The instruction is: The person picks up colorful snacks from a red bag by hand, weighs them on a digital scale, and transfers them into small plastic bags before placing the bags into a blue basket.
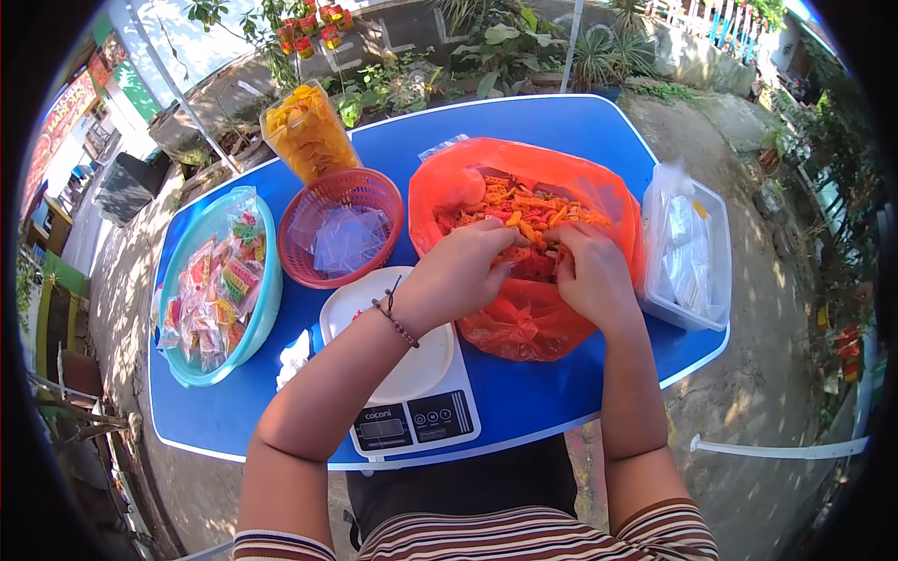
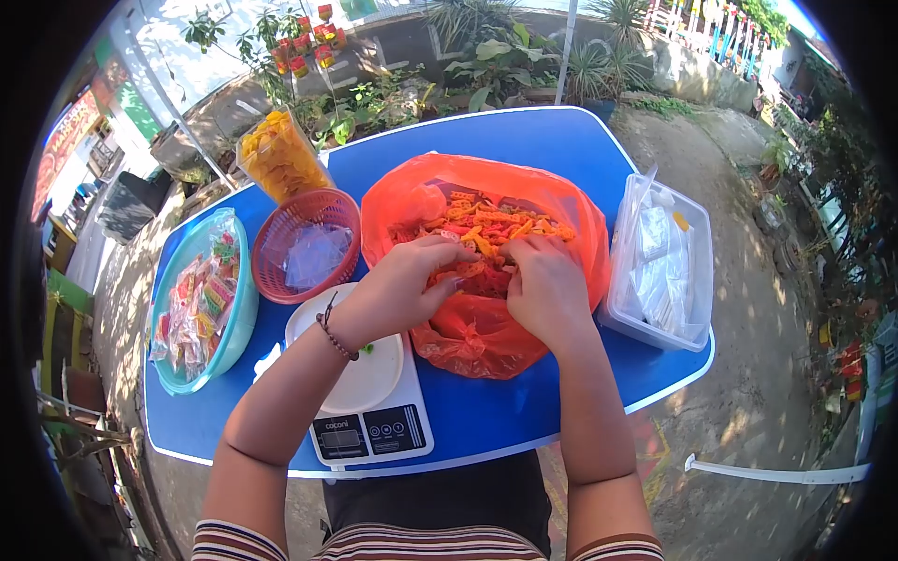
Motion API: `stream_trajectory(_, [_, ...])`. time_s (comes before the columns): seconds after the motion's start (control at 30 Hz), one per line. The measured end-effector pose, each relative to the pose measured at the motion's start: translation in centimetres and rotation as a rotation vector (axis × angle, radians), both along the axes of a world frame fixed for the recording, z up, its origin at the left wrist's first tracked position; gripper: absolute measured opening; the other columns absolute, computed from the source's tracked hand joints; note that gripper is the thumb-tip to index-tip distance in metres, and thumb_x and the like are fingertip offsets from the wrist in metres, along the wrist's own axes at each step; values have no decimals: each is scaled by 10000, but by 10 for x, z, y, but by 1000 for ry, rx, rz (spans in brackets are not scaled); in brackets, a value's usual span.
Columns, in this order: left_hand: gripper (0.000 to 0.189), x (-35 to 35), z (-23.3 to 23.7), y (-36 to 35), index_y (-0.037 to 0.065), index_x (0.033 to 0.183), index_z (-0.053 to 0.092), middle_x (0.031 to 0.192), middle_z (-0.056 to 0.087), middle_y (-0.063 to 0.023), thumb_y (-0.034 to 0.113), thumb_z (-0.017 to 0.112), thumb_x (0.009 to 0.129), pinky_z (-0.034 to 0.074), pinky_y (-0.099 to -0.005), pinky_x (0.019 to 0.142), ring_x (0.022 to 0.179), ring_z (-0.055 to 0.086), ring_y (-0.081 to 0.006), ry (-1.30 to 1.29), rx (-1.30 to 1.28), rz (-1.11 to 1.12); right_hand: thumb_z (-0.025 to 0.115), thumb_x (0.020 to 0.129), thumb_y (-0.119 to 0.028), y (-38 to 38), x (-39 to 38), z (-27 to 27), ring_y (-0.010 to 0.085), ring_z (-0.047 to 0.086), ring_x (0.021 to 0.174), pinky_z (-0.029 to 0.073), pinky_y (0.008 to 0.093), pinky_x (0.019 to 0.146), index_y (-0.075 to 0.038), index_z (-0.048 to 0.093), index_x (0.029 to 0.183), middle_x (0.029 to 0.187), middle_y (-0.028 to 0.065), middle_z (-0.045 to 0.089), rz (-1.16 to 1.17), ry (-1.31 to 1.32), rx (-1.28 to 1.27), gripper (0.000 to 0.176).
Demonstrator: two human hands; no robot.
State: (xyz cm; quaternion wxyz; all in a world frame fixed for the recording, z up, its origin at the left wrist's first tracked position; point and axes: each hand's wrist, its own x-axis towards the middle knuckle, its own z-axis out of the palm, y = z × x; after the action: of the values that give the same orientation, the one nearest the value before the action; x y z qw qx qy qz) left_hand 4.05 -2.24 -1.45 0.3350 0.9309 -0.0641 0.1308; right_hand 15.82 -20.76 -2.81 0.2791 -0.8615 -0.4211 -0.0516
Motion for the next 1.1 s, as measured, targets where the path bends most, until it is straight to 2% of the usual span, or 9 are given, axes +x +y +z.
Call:
stream_trajectory(0.07, [341, -5, -2, -2, 20, 1200, 684, 1213, 618, -192, 86, 665, 867, 541, -433, 905, 1004, 665, -352, -3, 93, -3, 643, 794, -83, -2, 1, 2, 337, 624, 1088, 523, 472, 901, -84, 714, 1077, 1091, 120, 698, -60, 37, 0, 292])
stream_trajectory(0.13, [394, -12, 7, -9, 46, 1257, 668, 1290, 593, -170, 114, 690, 869, 528, -437, 955, 1075, 652, -344, 98, 217, -1, 661, 786, -105, -7, 3, 3, 348, 630, 1078, 535, 467, 893, -79, 709, 1093, 1118, 127, 692, -141, 2, -107, 312])
stream_trajectory(0.27, [437, -17, 6, -15, 66, 1289, 658, 1358, 559, -146, 159, 713, 865, 522, -442, 979, 1108, 646, -342, 172, 331, 31, 657, 779, -48, -8, 6, -2, 335, 671, 962, 541, 435, 860, -62, 700, 1099, 1038, 118, 710, -54, -75, -95, 323])
stream_trajectory(0.57, [431, -26, 6, -15, 46, 1290, 649, 1394, 559, -174, 166, 704, 880, 513, -445, 1006, 1191, 609, -360, 170, 249, 9, 666, 819, -35, 3, 1, -7, 302, 682, 922, 538, 424, 863, -57, 699, 1057, 931, 110, 741, 27, -96, -24, 241])
stream_trajectory(0.63, [397, -34, 3, -16, 34, 1258, 664, 1339, 604, -182, 158, 704, 883, 521, -443, 994, 1171, 624, -353, 68, 228, -15, 682, 813, -19, 4, 1, -9, 293, 693, 895, 547, 408, 844, -52, 694, 1045, 928, 108, 742, 40, -158, 29, 235])
stream_trajectory(0.83, [254, -63, 1, 1, 25, 1119, 719, 1143, 717, -148, 66, 711, 869, 551, -409, 936, 1049, 688, -315, -62, 68, 72, 728, 815, 22, 22, -20, -4, 246, 710, 808, 556, 366, 731, -27, 670, 992, 874, 107, 712, 125, 71, 553, 193])
stream_trajectory(0.97, [216, -102, 3, 23, 23, 1062, 731, 1066, 741, -124, -28, 692, 856, 569, -365, 864, 976, 721, -277, -240, -11, 267, 733, 834, 33, 33, -50, -4, 231, 727, 795, 574, 320, 690, 13, 647, 987, 880, 120, 707, 419, 123, 532, 177])
stream_trajectory(1.03, [235, -117, 3, 29, 22, 1043, 737, 1024, 750, -123, -94, 667, 850, 573, -331, 832, 936, 736, -246, -369, -94, 333, 739, 833, 27, 40, -74, -9, 243, 733, 812, 579, 322, 700, 19, 644, 976, 910, 132, 715, 513, 259, 492, 172])
stream_trajectory(1.1, [226, -131, -7, 36, 35, 1043, 738, 1027, 750, -115, -70, 685, 850, 570, -342, 842, 953, 731, -263, -417, -106, 418, 741, 832, 28, 50, -94, -14, 246, 736, 827, 583, 323, 707, 21, 646, 952, 935, 139, 724, 518, 258, 486, 153])
